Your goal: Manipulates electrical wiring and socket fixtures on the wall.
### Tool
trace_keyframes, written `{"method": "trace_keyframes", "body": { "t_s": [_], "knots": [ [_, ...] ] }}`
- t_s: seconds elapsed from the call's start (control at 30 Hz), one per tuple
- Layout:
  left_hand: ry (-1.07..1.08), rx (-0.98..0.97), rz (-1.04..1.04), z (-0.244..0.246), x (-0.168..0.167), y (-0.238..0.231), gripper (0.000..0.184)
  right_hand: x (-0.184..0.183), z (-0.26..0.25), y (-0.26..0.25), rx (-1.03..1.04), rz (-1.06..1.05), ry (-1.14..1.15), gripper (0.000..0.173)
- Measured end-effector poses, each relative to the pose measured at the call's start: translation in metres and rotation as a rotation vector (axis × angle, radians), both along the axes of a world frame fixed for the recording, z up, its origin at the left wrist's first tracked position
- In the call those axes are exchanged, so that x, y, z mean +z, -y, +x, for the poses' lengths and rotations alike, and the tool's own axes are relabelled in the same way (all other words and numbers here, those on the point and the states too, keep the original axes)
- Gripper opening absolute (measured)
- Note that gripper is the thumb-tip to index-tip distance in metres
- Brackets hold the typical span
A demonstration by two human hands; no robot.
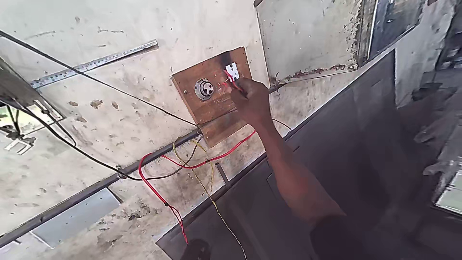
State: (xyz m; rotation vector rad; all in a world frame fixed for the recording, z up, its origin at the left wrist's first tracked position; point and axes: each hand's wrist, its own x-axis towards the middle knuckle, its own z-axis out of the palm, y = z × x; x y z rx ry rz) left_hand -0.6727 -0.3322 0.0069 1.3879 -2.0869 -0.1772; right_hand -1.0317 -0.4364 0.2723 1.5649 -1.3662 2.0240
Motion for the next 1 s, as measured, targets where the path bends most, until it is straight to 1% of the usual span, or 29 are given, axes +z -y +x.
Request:
{"method": "trace_keyframes", "body": {
  "t_s": [0.1,0.17,0.2,0.27,0.33,0.37,0.43,0.47,0.5,0.53,0.57,0.6,0.63,0.67,0.7,0.73,0.77,0.83,0.87,0.9,0.93,0.97,1.0],
  "knots": [
    [-0.122,-0.19,-0.347,-0.013,0.049,0.019,0.023,-0.021,-0.001,-0.024,0.235,-0.049,0.068,0.021],
    [-0.223,-0.336,-0.467,-0.035,0.095,0.032,0.021,-0.031,0.004,-0.037,0.344,-0.069,0.06,0.021],
    [-0.288,-0.406,-0.476,-0.049,0.119,0.037,0.022,-0.037,0.008,-0.045,0.391,-0.058,0.043,0.021],
    [-0.428,-0.523,-0.406,-0.079,0.164,0.044,0.026,-0.049,0.02,-0.063,0.451,-0.017,0.012,0.019],
    [-0.592,-0.63,-0.215,-0.105,0.201,0.052,0.034,-0.059,0.032,-0.078,0.515,0.016,0.012,0.02],
    [-0.663,-0.671,-0.101,-0.115,0.214,0.057,0.036,-0.063,0.035,-0.082,0.557,0.023,0.01,0.019],
    [-0.794,-0.751,0.098,-0.131,0.228,0.065,0.028,-0.067,0.037,-0.086,0.627,0.021,-0.013,0.019],
    [-0.841,-0.811,0.174,-0.134,0.23,0.068,0.02,-0.069,0.037,-0.088,0.656,0.023,-0.029,0.02],
    [-0.845,-0.847,0.204,-0.135,0.23,0.07,0.014,-0.07,0.036,-0.089,0.674,0.024,-0.037,0.021],
    [-0.783,-0.839,0.172,-0.133,0.231,0.071,0.012,-0.071,0.034,-0.09,0.681,0.027,-0.039,0.021],
    [-0.655,-0.771,0.07,-0.127,0.232,0.072,0.013,-0.073,0.03,-0.09,0.673,0.035,-0.031,0.022],
    [-0.505,-0.649,-0.072,-0.116,0.233,0.074,0.014,-0.075,0.025,-0.09,0.653,0.043,-0.016,0.022],
    [-0.406,-0.512,-0.204,-0.102,0.234,0.078,0.016,-0.077,0.018,-0.089,0.638,0.043,0.001,0.021],
    [-0.399,-0.42,-0.296,-0.087,0.233,0.084,0.018,-0.078,0.012,-0.088,0.642,0.04,0.03,0.019],
    [-0.48,-0.375,-0.337,-0.071,0.231,0.09,0.016,-0.078,0.006,-0.088,0.656,0.042,0.057,0.017],
    [-0.577,-0.366,-0.382,-0.057,0.228,0.094,0.012,-0.077,0.003,-0.088,0.672,0.045,0.075,0.016],
    [-0.623,-0.372,-0.441,-0.042,0.222,0.095,0.01,-0.077,0.001,-0.086,0.683,0.047,0.085,0.016],
    [-0.591,-0.374,-0.573,-0.014,0.202,0.089,0.015,-0.074,0.001,-0.078,0.634,0.037,0.091,0.016],
    [-0.527,-0.339,-0.625,-0.002,0.187,0.082,0.02,-0.07,0.0,-0.071,0.568,0.019,0.08,0.016],
    [-0.439,-0.26,-0.659,0.008,0.17,0.073,0.025,-0.064,-0.001,-0.062,0.48,-0.002,0.064,0.016],
    [-0.348,-0.167,-0.651,0.015,0.149,0.063,0.028,-0.055,-0.003,-0.049,0.384,-0.027,0.043,0.017],
    [-0.292,-0.104,-0.59,0.023,0.125,0.054,0.032,-0.045,-0.004,-0.036,0.29,-0.048,0.026,0.019],
    [-0.285,-0.059,-0.492,0.029,0.097,0.046,0.033,-0.035,-0.006,-0.023,0.213,-0.055,0.01,0.019]
  ]
}}
